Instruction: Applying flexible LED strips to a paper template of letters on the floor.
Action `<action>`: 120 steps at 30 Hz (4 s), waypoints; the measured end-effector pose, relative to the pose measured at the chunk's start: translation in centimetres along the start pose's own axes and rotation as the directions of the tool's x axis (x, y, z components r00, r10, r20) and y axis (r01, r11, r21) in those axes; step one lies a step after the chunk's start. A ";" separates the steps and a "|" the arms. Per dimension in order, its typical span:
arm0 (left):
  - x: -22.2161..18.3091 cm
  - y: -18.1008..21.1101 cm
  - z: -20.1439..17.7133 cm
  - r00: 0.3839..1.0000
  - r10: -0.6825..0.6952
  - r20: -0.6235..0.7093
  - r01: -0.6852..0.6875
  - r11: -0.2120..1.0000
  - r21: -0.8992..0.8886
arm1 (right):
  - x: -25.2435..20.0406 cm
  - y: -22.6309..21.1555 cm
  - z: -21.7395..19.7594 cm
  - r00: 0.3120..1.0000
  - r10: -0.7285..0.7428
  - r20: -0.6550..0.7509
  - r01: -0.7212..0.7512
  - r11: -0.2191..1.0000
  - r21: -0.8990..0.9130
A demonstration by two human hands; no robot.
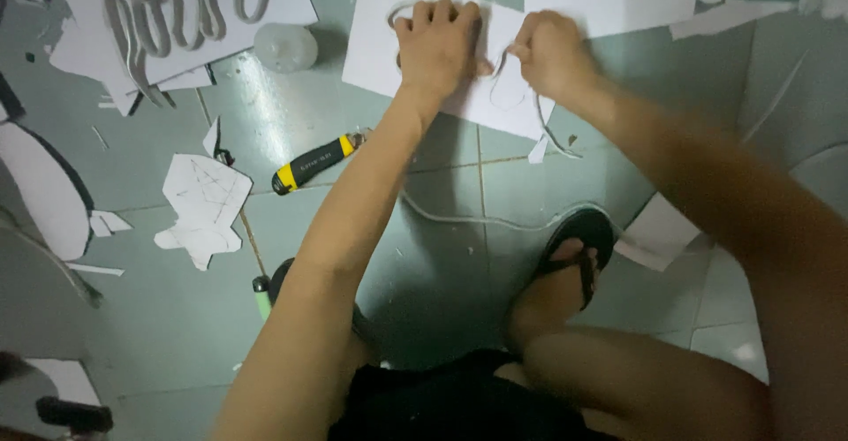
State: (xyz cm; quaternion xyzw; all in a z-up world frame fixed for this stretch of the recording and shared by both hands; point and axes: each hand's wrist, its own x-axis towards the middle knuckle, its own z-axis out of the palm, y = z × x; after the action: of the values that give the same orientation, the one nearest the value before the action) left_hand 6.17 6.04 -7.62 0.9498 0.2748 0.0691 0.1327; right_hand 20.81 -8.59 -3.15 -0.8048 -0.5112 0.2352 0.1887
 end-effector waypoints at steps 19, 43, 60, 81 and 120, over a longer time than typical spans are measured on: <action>0.7 1.3 -0.6 0.994 -0.007 -0.107 0.009 1.000 0.021 | 1.1 1.6 1.9 0.995 0.023 -0.102 -0.021 1.000 0.013; 1.2 2.7 -0.5 0.949 -0.007 -0.316 0.045 0.992 0.115 | 0.3 0.1 2.5 0.895 0.204 -0.398 -0.184 0.979 0.089; 1.8 2.5 -1.8 0.997 -0.083 0.003 0.083 0.995 0.057 | -1.9 -0.2 -0.5 0.962 -0.060 -0.268 0.030 0.993 -0.115; 0.0 2.3 -3.1 0.947 0.242 -0.213 -0.258 0.965 -0.053 | -0.2 -1.0 3.0 0.809 -0.105 -0.579 0.045 0.992 -0.117; 7.9 1.3 0.1 0.863 0.393 0.317 -0.396 0.916 -0.058 | -3.1 -0.5 4.2 0.833 -0.044 -0.551 0.060 0.998 0.011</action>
State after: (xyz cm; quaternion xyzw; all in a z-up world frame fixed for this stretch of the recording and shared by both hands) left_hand 13.46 9.23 -6.92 0.9847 0.0497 -0.0627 0.1546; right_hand 16.87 -10.94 -5.72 -0.8216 -0.4538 -0.0041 0.3450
